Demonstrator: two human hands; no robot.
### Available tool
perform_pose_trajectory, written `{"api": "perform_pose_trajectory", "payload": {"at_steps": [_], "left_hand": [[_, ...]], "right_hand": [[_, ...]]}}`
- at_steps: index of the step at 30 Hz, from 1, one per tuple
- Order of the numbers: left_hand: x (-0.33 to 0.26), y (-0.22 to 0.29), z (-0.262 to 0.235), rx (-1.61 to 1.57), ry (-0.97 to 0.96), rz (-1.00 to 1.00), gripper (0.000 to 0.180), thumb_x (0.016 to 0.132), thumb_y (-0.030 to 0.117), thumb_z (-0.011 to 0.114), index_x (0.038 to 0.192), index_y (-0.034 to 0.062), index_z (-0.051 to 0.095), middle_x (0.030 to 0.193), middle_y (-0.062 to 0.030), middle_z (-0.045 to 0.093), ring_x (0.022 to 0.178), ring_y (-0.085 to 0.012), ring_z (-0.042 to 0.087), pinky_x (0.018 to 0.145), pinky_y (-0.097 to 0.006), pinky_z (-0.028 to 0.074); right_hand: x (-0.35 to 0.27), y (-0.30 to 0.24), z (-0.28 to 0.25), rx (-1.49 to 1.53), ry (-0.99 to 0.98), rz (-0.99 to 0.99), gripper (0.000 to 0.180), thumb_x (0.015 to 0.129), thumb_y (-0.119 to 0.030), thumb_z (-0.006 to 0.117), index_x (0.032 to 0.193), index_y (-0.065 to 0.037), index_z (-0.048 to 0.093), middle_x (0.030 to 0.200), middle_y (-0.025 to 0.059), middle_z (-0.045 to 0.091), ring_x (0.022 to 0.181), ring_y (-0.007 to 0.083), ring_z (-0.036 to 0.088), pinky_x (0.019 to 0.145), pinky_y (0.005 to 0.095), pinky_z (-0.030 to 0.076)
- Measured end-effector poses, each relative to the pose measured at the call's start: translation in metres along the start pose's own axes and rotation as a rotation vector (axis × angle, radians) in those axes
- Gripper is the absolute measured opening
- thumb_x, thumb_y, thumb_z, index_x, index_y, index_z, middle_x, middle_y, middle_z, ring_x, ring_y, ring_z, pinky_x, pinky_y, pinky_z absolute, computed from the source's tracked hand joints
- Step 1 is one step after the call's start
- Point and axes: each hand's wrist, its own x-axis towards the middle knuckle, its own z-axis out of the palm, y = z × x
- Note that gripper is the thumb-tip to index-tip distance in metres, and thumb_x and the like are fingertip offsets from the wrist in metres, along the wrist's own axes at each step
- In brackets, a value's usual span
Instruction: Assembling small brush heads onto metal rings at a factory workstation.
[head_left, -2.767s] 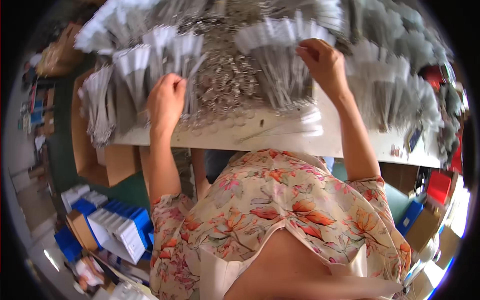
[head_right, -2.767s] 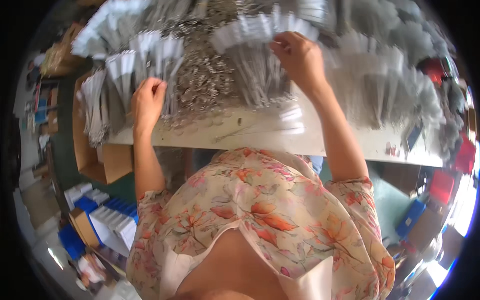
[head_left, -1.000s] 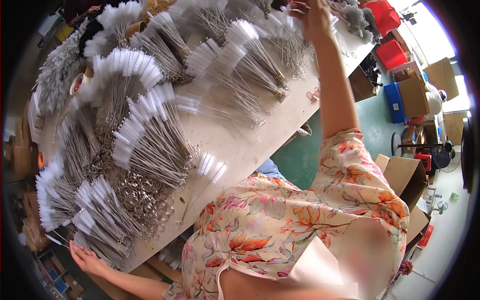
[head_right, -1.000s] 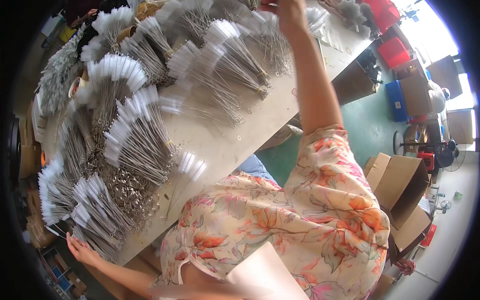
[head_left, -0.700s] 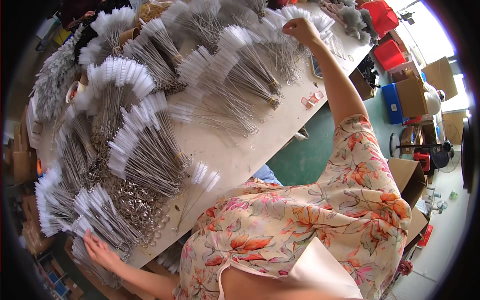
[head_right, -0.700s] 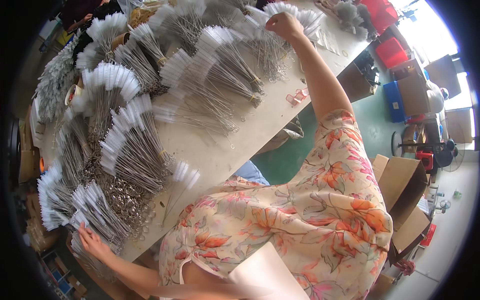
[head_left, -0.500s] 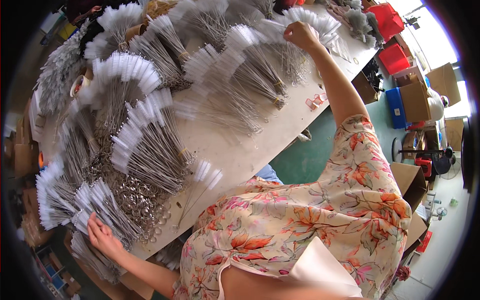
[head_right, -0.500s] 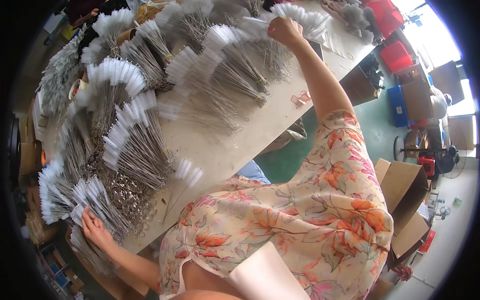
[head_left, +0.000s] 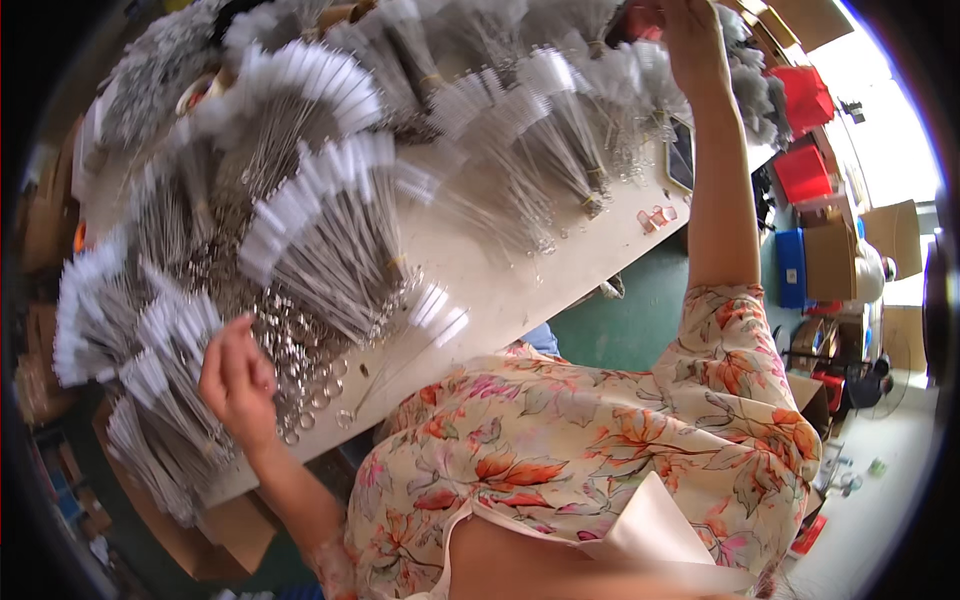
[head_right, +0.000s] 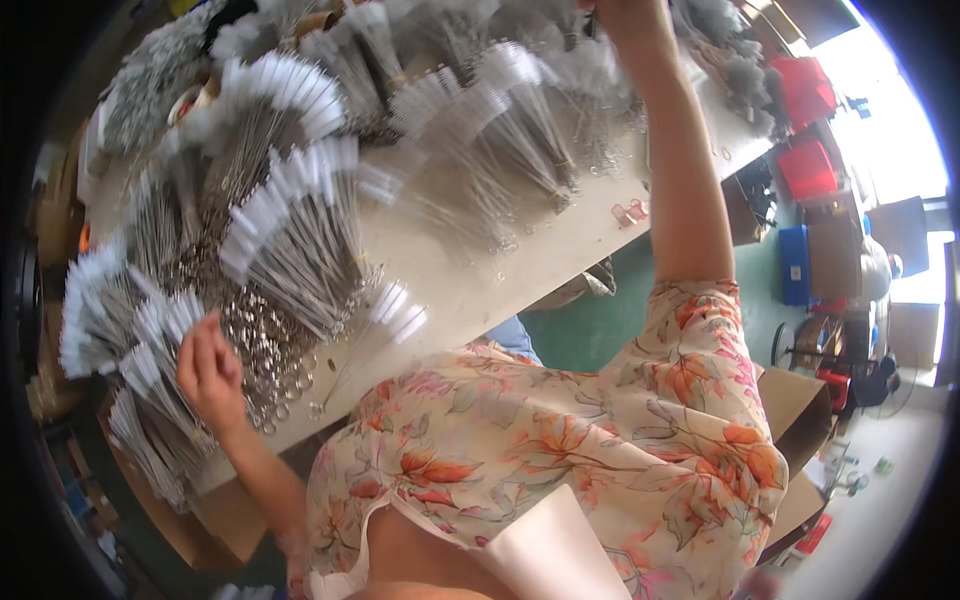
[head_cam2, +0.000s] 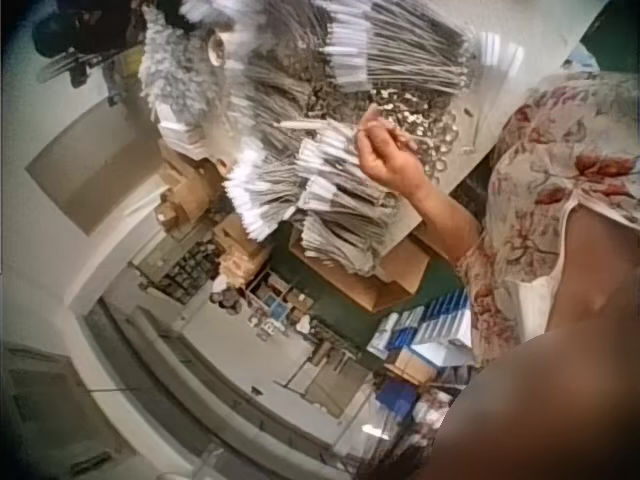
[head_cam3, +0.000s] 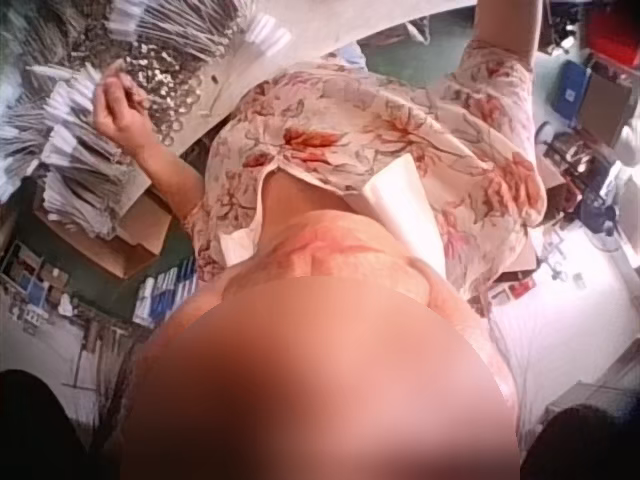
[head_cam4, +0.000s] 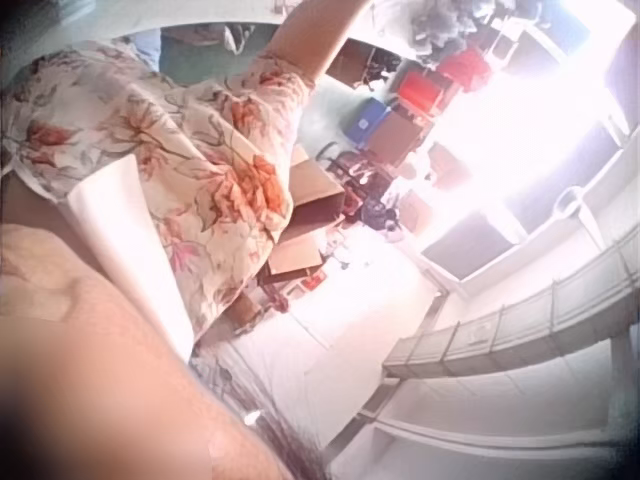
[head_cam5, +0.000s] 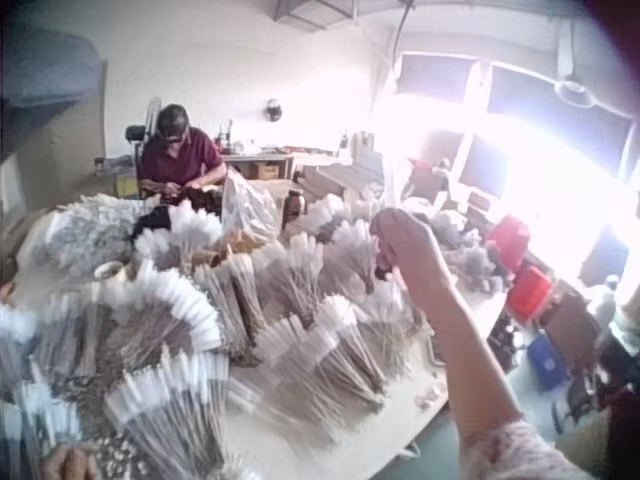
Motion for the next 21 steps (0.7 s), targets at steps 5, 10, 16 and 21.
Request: {"api": "perform_pose_trajectory", "payload": {"at_steps": [5,10,16,21], "left_hand": [[0.019,0.014,0.079,0.01,-0.234,0.212,0.024,0.086,-0.002,0.051,0.109,-0.0012,0.056,0.069,-0.0016,0.055,0.05,-0.0038,0.048,0.044,-0.018,0.039],[0.03,-0.012,0.097,0.006,-0.125,0.477,0.022,0.085,-0.007,0.049,0.105,0.0007,0.053,0.078,-0.0049,0.055,0.056,-0.0075,0.055,0.048,-0.02,0.045],[0.023,-0.007,0.075,0.083,-0.043,0.776,0.014,0.086,-0.005,0.049,0.1,-0.0029,0.048,0.097,-0.0114,0.05,0.071,-0.014,0.057,0.06,-0.026,0.055],[0.009,-0.014,0.074,0.185,-0.103,0.621,0.019,0.074,-0.011,0.061,0.09,-0.006,0.053,0.084,-0.014,0.056,0.073,-0.0199,0.061,0.063,-0.025,0.055]], "right_hand": [[-0.061,-0.014,0.17,0.628,-0.408,0.046,0.015,0.089,-0.012,0.046,0.098,-0.006,0.057,0.093,0.0062,0.06,0.085,0.0198,0.059,0.072,0.0327,0.05],[-0.116,-0.063,0.225,0.526,-0.618,0.354,0.023,0.09,-0.016,0.052,0.11,-0.005,0.051,0.109,0.0091,0.05,0.106,0.015,0.047,0.092,0.0345,0.04],[-0.127,-0.02,0.216,0.547,-0.185,0.168,0.029,0.088,-0.025,0.056,0.104,-0.002,0.062,0.113,0.0068,0.049,0.104,0.0154,0.048,0.092,0.0314,0.038],[-0.148,-0.014,0.225,0.937,-0.451,0.655,0.028,0.092,-0.027,0.049,0.096,-0.004,0.063,0.088,0.0089,0.062,0.087,0.0143,0.057,0.082,0.03,0.046]]}}
